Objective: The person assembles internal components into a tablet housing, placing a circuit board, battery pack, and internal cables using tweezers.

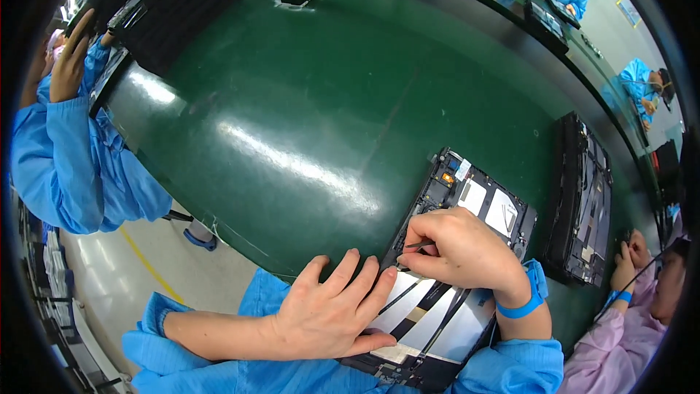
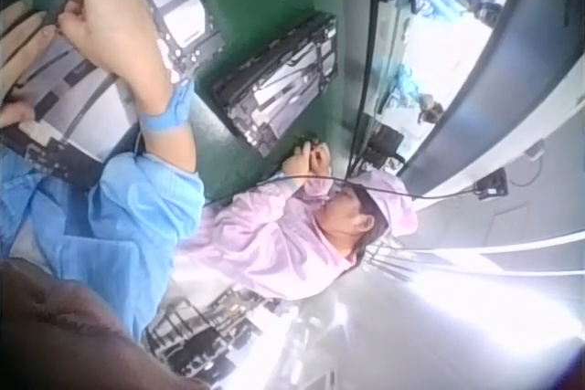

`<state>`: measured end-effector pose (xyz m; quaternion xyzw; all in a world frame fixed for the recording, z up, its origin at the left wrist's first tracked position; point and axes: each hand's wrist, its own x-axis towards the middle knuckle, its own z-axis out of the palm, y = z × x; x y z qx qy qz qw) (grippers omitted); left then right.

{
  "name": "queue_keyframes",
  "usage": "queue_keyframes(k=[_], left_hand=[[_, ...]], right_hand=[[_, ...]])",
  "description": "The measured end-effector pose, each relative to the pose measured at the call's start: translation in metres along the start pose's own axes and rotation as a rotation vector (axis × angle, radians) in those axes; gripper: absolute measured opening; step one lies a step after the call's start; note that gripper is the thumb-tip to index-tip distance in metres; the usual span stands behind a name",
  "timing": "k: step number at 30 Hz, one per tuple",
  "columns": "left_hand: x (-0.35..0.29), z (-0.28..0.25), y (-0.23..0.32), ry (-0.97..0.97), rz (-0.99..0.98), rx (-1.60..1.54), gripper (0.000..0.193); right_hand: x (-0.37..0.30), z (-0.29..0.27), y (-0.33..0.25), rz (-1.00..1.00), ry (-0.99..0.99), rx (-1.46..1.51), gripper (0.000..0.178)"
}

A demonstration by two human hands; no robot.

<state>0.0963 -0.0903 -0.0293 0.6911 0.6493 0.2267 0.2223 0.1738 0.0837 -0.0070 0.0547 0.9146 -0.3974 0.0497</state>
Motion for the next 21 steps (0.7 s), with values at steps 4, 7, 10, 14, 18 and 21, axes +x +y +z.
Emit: queue_keyframes(k=[4,7,10,14,18,21], left_hand=[[0.001,-0.001,0.000,-0.010,-0.015,-0.022,0.039],[0.001,-0.002,0.001,-0.011,-0.026,-0.032,0.039],[0.003,-0.001,0.001,0.004,-0.020,-0.032,0.038],[0.001,0.001,-0.002,0.032,-0.003,-0.036,0.038],[-0.001,0.005,-0.002,0.052,-0.011,-0.081,0.038],[0.001,0.003,-0.002,0.061,-0.024,-0.120,0.038]], right_hand=[[-0.001,0.003,0.001,-0.032,0.077,-0.024,0.014],[-0.003,0.006,0.000,-0.016,0.102,-0.028,0.014],[-0.005,0.007,-0.002,0.009,0.113,-0.038,0.014],[-0.006,0.000,0.002,-0.044,0.161,-0.126,0.011],[-0.007,-0.018,0.006,0.104,0.238,-0.143,0.010],[-0.004,-0.019,0.009,0.114,0.250,-0.113,0.011]])
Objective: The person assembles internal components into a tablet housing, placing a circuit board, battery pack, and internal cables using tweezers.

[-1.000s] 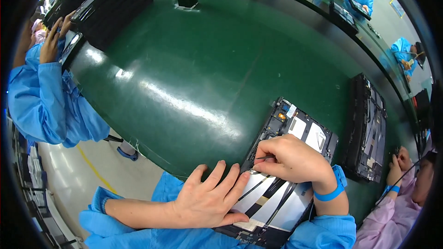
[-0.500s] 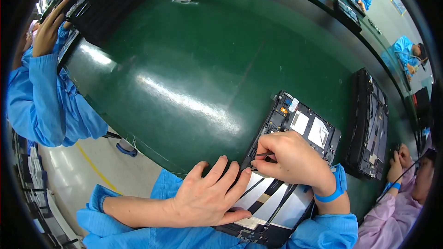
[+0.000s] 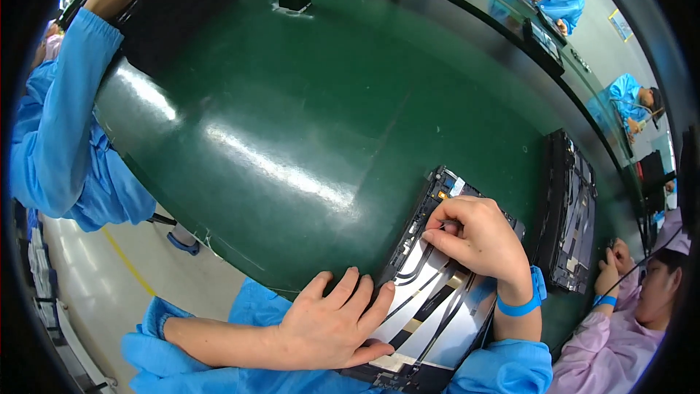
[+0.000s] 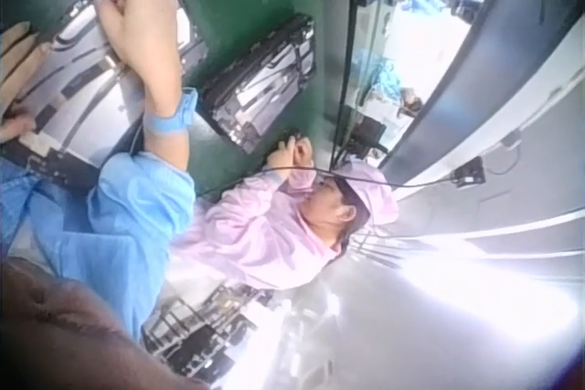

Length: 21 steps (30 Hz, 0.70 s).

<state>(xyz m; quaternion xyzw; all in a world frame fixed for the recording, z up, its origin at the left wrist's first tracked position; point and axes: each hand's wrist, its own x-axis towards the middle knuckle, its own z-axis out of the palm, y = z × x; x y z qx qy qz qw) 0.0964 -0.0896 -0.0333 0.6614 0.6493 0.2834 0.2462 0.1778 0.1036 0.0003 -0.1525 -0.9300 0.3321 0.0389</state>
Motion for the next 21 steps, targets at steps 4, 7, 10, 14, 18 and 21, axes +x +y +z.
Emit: queue_keyframes(k=[4,7,10,14,18,21], left_hand=[[0.001,-0.002,-0.004,0.000,-0.012,-0.044,0.037],[0.000,-0.002,-0.004,0.008,-0.036,-0.068,0.037],[0.001,-0.003,-0.004,0.019,-0.050,-0.083,0.037],[0.013,-0.012,-0.010,0.028,-0.054,-0.085,0.037],[0.048,-0.034,-0.025,-0.009,-0.251,-0.411,0.035],[0.090,-0.034,-0.048,-0.232,-0.373,-0.634,0.033]], right_hand=[[0.010,-0.005,-0.007,0.080,-0.051,-0.013,0.013],[0.014,-0.005,-0.006,0.088,-0.020,-0.029,0.012],[0.016,-0.003,0.000,0.055,0.028,-0.040,0.011],[0.017,-0.004,0.002,0.051,0.013,-0.054,0.011],[0.018,0.001,0.005,0.117,-0.038,0.044,0.012],[0.019,0.000,0.011,0.112,-0.037,0.055,0.013]])
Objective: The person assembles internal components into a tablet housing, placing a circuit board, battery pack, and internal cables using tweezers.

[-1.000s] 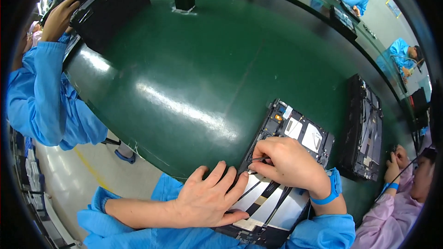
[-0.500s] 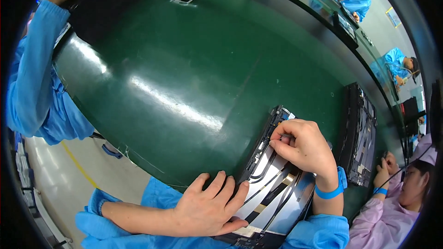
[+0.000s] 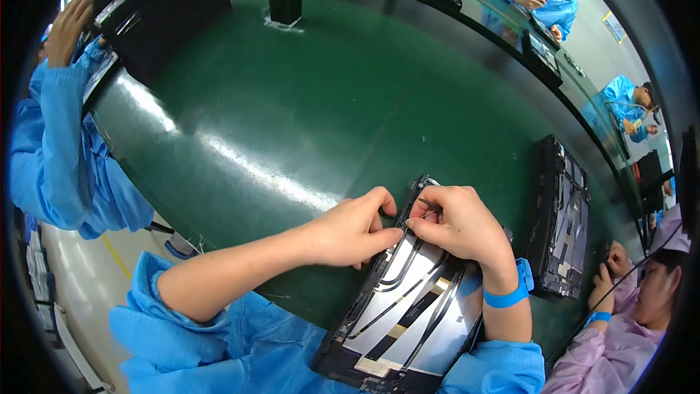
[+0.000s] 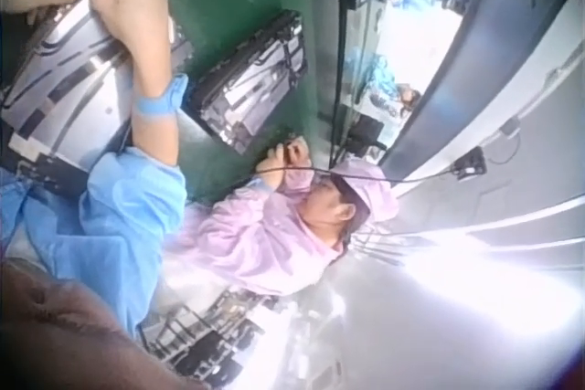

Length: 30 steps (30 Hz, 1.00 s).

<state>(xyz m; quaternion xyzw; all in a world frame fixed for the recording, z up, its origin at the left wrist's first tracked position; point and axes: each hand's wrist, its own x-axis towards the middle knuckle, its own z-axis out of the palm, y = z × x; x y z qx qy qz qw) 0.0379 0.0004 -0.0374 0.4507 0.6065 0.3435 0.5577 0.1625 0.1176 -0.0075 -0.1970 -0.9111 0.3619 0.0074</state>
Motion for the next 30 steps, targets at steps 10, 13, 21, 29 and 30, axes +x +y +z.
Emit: queue_keyframes(k=[10,13,21,29,30], left_hand=[[0.010,-0.003,0.016,-0.046,-0.125,-0.065,0.030],[0.010,0.000,0.018,-0.034,-0.134,-0.057,0.030],[0.008,0.004,0.015,0.032,-0.088,-0.045,0.029],[0.009,0.000,0.013,-0.002,-0.066,-0.067,0.028],[0.009,0.000,0.014,-0.004,-0.062,-0.057,0.028]], right_hand=[[0.003,-0.003,0.007,-0.125,0.042,-0.009,0.015],[0.001,-0.005,0.007,-0.107,0.021,0.010,0.015],[-0.026,-0.024,-0.018,-0.132,0.284,-0.218,0.034],[-0.043,-0.014,-0.010,-0.289,-0.090,-0.065,0.012],[-0.044,-0.008,-0.008,-0.339,-0.069,-0.064,0.011]])
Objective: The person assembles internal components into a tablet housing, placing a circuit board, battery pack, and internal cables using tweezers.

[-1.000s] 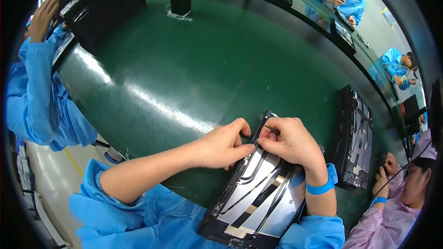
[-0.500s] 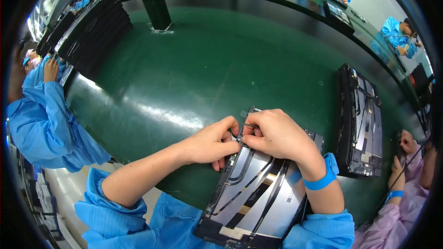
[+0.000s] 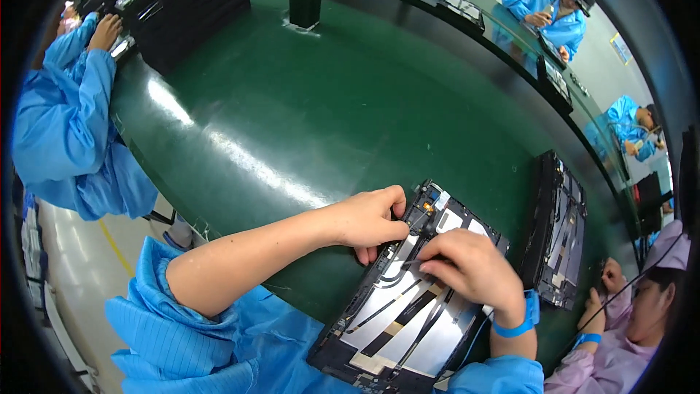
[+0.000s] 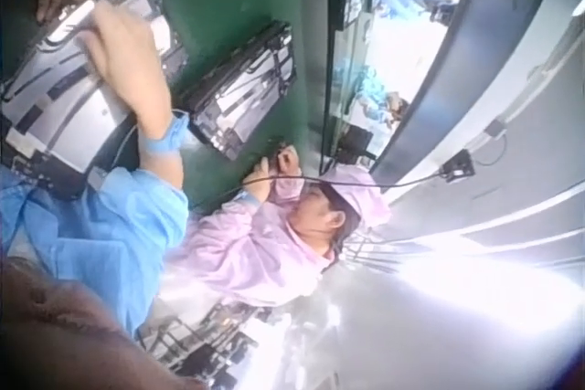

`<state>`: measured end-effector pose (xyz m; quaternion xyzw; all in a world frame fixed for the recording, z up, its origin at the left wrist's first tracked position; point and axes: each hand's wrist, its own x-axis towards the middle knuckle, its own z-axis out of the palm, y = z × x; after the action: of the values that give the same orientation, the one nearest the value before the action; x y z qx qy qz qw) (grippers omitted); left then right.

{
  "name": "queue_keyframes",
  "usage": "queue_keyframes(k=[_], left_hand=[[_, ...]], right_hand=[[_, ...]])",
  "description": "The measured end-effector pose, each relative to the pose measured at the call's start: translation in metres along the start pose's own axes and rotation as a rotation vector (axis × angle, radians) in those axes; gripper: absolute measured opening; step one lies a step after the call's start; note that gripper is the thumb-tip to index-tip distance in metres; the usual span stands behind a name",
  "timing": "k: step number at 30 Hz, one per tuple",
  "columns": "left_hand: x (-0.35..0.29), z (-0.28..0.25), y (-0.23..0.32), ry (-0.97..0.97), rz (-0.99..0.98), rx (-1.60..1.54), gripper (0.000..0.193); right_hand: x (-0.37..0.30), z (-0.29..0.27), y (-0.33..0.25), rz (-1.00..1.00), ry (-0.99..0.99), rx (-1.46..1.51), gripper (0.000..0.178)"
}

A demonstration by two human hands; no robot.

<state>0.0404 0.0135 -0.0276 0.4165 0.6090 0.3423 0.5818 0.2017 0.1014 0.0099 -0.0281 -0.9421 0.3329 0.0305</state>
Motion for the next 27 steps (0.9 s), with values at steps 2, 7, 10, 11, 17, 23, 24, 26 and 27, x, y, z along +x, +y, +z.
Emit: queue_keyframes(k=[2,7,10,11,17,23,24,26,27], left_hand=[[0.000,0.000,0.002,-0.005,-0.016,-0.008,0.028],[0.000,0.000,0.000,-0.008,-0.020,-0.007,0.029],[0.000,0.001,0.000,-0.009,-0.018,-0.004,0.028],[0.000,0.001,0.000,-0.012,-0.016,-0.002,0.028],[-0.001,0.000,0.000,-0.019,-0.004,-0.001,0.028],[0.001,0.001,-0.005,-0.003,0.045,-0.024,0.029],[0.001,0.002,-0.004,-0.008,0.046,-0.027,0.028],[0.003,0.002,-0.003,-0.010,0.038,-0.022,0.028],[0.001,0.002,-0.003,-0.010,0.043,-0.021,0.027]], right_hand=[[0.001,0.015,0.004,-0.156,0.095,-0.163,0.010],[0.001,0.029,0.004,-0.220,0.190,-0.378,0.014],[0.002,0.031,0.010,-0.228,0.230,-0.309,0.010],[0.002,0.031,0.011,-0.216,0.222,-0.248,0.011],[0.004,0.031,0.009,-0.183,0.220,-0.180,0.015],[0.006,0.030,0.007,-0.183,0.207,-0.189,0.014],[0.006,0.027,0.003,-0.165,0.187,-0.232,0.014],[0.009,0.021,-0.004,-0.150,0.174,-0.266,0.014],[0.011,0.017,-0.008,-0.170,0.105,-0.361,0.015]])
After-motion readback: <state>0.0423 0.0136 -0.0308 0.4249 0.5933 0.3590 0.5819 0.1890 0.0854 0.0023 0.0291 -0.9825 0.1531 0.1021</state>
